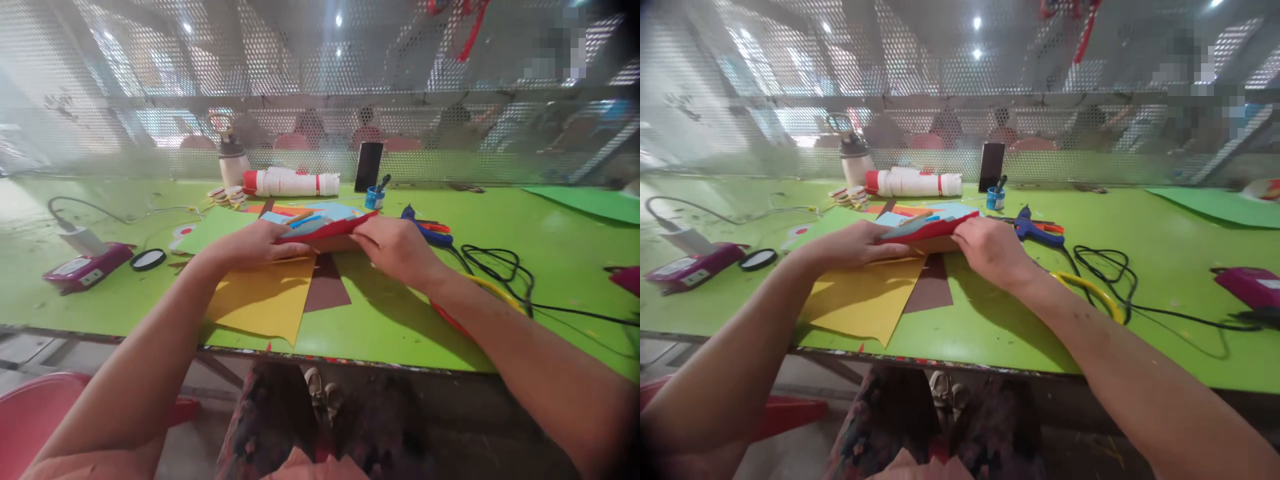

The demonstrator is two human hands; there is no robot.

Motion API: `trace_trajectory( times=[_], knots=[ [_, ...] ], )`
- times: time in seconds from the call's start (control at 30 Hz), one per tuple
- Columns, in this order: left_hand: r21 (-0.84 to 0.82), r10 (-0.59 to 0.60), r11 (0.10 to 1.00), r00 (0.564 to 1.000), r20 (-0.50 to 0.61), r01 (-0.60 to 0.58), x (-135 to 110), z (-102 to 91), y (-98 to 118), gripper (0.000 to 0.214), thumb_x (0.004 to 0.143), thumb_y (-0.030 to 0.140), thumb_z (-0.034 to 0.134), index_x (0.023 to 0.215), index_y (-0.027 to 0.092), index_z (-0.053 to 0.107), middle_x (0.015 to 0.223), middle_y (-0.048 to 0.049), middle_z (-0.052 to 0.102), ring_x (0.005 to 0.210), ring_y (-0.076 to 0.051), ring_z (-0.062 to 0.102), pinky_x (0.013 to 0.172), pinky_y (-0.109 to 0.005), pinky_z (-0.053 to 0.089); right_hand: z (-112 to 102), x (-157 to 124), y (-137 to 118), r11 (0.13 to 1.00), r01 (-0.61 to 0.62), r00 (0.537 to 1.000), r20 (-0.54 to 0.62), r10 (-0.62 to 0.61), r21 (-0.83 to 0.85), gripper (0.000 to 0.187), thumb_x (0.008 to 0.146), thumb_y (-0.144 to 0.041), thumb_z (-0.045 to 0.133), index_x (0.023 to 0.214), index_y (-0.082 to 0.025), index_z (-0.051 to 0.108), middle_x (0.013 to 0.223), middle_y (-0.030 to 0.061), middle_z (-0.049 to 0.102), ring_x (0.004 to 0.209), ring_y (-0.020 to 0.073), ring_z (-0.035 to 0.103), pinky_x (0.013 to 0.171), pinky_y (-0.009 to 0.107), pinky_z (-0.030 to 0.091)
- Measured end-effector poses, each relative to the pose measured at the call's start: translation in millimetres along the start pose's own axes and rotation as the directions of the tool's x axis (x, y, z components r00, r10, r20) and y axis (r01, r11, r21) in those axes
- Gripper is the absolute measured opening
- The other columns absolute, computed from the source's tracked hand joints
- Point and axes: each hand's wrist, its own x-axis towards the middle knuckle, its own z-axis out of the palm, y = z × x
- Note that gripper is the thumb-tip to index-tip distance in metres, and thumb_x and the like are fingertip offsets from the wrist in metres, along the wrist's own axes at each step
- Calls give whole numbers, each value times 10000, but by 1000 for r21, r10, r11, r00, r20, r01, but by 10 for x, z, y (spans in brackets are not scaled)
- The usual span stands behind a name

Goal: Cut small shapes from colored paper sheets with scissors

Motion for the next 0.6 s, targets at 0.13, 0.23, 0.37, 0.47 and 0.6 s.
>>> trace_trajectory(
  times=[0.13,0.23,0.37,0.47,0.6],
  knots=[
    [44,-15,999,999,-40,17,21,27,-14,420,827,504,501,1072,222,694,951,-23,720,800,-189,606,757,-266,431,102,86,65,999,-46,997,-59,47,17,195,905,-195,526,817,-118,682,805,87,708,763,215,643,715,335,488],
    [48,18,999,998,-66,-15,48,32,-41,406,846,487,468,1063,233,699,982,-18,721,824,-189,609,770,-270,430,118,96,97,998,-57,994,-97,59,22,172,904,-191,539,831,-127,681,803,71,704,760,195,637,724,312,493],
    [67,-48,996,997,-62,52,60,4,-45,394,833,459,467,1004,196,706,856,-28,721,734,-180,603,680,-255,430,0,61,-48,997,-80,964,-255,71,-23,195,920,-205,510,945,-94,668,908,132,644,902,238,557,812,364,462],
    [107,-66,992,995,-73,74,48,-8,-30,382,823,431,455,918,162,708,763,-37,696,652,-169,577,608,-248,409,-52,81,-337,993,22,968,-244,-49,-114,209,935,-232,477,929,-131,660,892,117,573,896,246,472,814,384,424],
    [115,-13,993,996,-84,23,38,-3,-30,334,801,381,457,866,166,705,761,-38,685,657,-167,569,594,-243,399,132,233,-706,950,246,956,207,-206,-191,241,935,-134,396,886,-136,632,861,116,568,863,259,469,733,377,383]
  ],
)
